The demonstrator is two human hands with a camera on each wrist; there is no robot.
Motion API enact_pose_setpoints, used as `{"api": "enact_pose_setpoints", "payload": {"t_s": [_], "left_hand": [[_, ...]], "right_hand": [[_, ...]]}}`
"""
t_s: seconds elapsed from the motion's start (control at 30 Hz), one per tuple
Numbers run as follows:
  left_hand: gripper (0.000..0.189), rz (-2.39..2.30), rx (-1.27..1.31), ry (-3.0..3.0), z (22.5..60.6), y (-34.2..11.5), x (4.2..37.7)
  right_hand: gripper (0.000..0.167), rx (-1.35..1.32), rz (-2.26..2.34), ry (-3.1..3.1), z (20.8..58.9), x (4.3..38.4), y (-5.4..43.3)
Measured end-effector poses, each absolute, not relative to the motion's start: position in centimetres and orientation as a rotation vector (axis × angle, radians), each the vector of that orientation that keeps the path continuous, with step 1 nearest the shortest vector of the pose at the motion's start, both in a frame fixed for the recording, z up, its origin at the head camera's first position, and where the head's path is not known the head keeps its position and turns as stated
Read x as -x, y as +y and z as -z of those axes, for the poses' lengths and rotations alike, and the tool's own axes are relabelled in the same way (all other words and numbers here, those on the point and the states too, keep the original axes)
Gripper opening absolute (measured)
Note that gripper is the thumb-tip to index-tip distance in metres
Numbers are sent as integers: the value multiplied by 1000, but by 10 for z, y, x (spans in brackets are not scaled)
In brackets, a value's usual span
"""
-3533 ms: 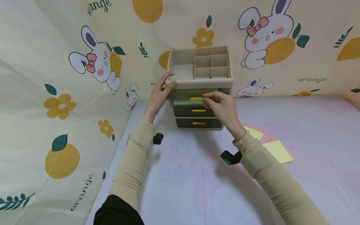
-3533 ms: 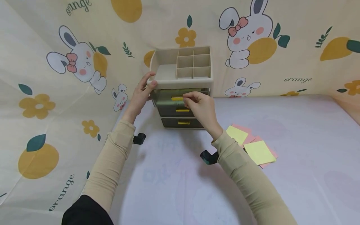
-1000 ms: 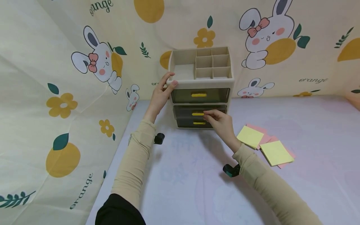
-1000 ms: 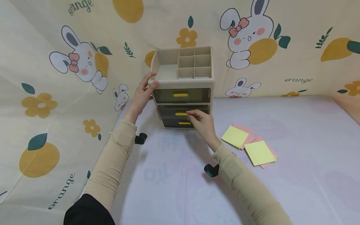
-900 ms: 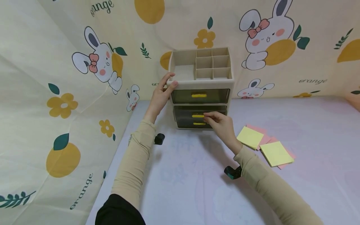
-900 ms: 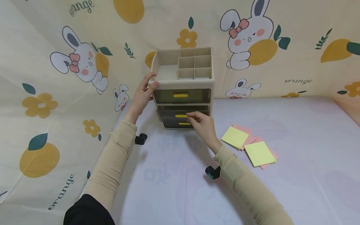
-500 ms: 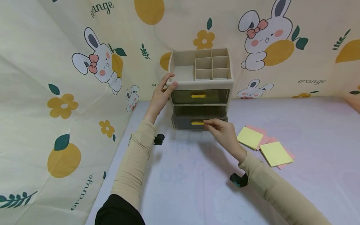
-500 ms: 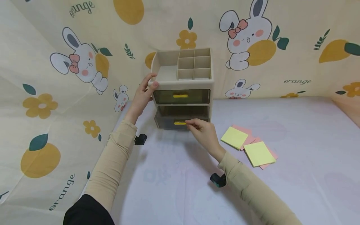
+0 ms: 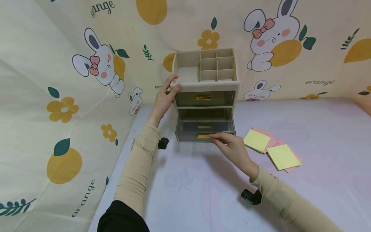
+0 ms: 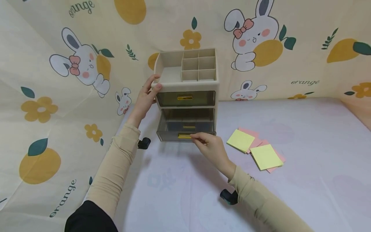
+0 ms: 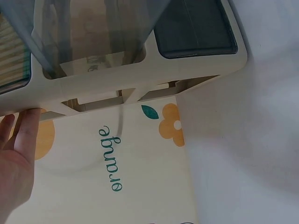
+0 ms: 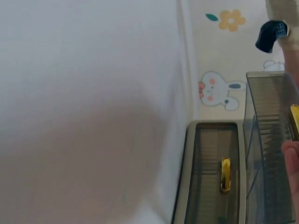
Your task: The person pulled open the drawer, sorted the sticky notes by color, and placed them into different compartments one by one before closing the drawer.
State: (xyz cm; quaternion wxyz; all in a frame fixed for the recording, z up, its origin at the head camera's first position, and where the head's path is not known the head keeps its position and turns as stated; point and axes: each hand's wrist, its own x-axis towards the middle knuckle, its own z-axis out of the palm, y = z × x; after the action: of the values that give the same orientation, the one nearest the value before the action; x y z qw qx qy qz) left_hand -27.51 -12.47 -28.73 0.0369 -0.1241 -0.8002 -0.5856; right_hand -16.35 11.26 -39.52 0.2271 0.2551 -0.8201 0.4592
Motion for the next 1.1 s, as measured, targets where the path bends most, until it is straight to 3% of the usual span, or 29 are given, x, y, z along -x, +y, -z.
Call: {"api": "enact_pose_setpoints", "payload": {"t_s": [0.83,1.1], "left_hand": [[46,1791,365,-2464,287,-124,274],[45,1783,371,-2461,286,-123,273]], "right_hand": [[22,-791,-1168,-2171,400,146,111],[21,-916,-1258,-2029,385,141,115]]}}
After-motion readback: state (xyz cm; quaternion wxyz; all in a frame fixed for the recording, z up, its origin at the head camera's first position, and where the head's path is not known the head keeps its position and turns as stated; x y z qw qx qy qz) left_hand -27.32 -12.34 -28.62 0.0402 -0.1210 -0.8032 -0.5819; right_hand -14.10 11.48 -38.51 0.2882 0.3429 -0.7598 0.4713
